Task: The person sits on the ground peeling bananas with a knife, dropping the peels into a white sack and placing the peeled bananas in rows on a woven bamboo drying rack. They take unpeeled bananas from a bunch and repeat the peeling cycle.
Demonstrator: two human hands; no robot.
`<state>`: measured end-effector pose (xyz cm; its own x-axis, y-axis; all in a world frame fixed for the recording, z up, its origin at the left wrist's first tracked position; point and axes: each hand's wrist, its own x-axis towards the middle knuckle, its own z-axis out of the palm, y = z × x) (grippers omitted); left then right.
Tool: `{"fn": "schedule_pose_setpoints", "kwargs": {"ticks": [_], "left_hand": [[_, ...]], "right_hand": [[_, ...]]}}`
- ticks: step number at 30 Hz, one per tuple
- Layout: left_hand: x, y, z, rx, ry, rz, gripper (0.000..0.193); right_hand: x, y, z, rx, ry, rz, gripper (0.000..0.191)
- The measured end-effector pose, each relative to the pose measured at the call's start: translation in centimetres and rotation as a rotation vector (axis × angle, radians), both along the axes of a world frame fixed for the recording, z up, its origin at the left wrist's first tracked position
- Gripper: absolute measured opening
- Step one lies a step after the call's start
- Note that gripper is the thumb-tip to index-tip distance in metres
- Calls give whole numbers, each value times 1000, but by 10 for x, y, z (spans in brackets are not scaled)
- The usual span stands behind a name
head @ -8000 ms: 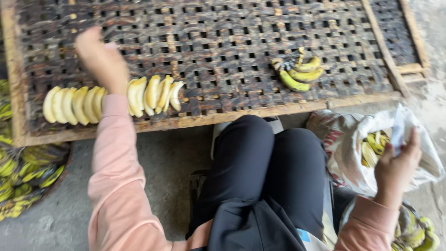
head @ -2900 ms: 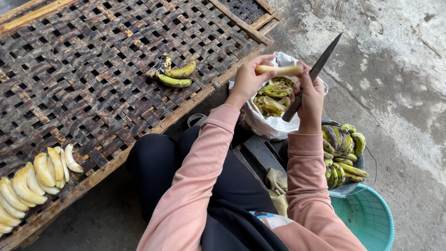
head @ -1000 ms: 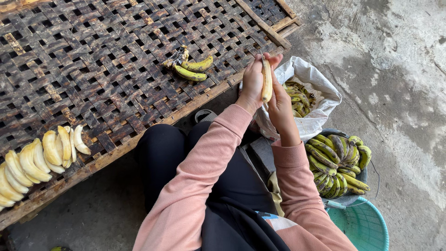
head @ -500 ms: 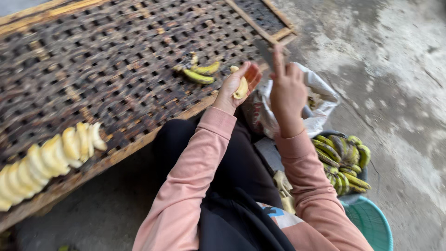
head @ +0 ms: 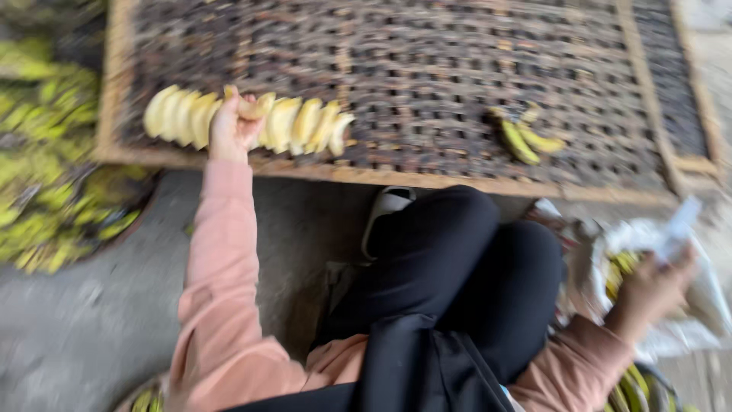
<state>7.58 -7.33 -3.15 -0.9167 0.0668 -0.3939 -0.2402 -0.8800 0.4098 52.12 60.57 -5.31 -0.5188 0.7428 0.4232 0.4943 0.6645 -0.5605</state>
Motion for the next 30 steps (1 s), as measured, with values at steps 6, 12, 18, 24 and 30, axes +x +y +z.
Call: {"fn": "schedule_pose_setpoints", "kwargs": {"ticks": [6, 12, 18, 24, 30], "left_hand": [[-23, -133, 50, -757, 165, 188, 22], [-49, -154, 36, -1517, 456, 13, 31], [-57, -138, 19, -1872, 277, 109, 24], [-58, -146, 23, -1853, 305, 257, 36], [-77, -145, -1, -1848, 348, 166, 32]], "right_hand": [[-23, 11, -35, 40, -8, 17, 28], [-38, -3, -48, 7, -95, 6, 33], [-44, 0, -51, 57, -58, 27, 31], [-48, 7, -59, 26, -64, -24, 30], [-52, 15, -69, 1, -91, -2, 28]]}}
